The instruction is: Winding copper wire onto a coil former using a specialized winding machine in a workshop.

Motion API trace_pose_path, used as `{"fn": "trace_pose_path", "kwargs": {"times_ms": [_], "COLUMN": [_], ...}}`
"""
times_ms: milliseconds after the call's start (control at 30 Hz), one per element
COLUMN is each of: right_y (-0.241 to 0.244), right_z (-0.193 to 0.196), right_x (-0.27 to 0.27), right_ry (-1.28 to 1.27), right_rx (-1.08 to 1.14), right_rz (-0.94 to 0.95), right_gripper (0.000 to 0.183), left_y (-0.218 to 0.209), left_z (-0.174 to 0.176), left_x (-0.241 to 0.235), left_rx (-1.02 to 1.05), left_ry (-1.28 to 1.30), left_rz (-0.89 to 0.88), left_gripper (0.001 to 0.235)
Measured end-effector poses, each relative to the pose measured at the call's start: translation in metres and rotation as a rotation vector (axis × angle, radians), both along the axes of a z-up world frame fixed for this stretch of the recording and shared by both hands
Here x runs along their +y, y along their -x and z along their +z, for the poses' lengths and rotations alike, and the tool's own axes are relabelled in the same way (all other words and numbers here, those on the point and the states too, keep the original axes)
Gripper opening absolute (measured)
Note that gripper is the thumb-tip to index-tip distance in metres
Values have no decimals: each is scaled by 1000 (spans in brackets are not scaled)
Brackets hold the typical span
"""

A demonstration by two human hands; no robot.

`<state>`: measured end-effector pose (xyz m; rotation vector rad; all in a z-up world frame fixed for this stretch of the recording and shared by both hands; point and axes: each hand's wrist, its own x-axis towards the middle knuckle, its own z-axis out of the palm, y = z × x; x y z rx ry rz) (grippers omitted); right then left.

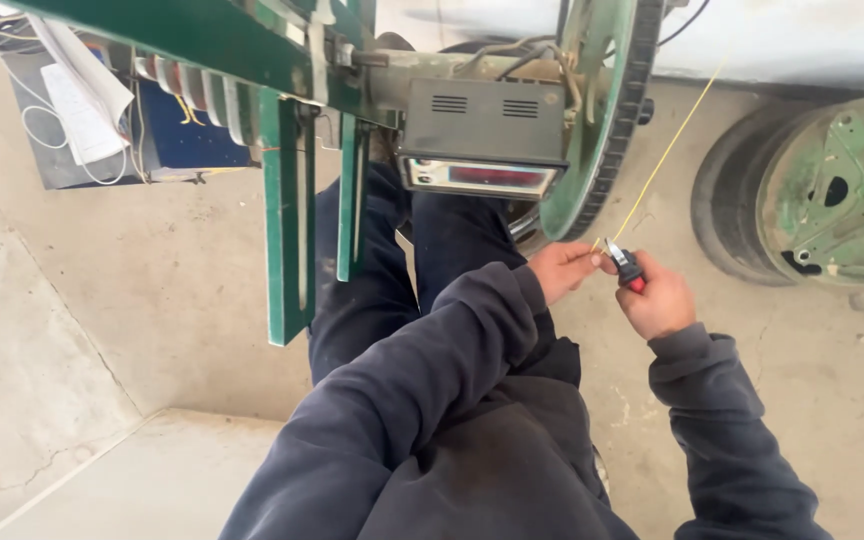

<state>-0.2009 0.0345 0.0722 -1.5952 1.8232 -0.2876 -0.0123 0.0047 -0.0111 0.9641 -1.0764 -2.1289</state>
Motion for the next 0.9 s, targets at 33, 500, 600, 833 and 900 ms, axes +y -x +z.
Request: {"fn": "trace_pose_path", "kwargs": {"times_ms": [33, 500, 600, 833, 900], "right_y": [0, 2, 7, 3, 5], "right_z": [-2, 4, 9, 22, 19], "right_x": [0, -7, -9, -10, -8], "right_ry": [7, 37, 32, 27, 2], "right_rx": [-1, -20, 12, 64, 64], "right_rz": [2, -86, -94, -58, -39], "right_gripper": [30, 25, 25, 26, 25], "left_y": [-1, -2, -1, -2, -6], "left_z": [1, 1, -14, 16, 40], "left_x": [0, -1, -5, -38, -45], "left_rx": [-1, -45, -55, -181, -261], "left_ry": [7, 46, 27, -73, -162], "left_rz": [2, 4, 54, 237, 191], "left_gripper": [25, 28, 29, 31, 37]}}
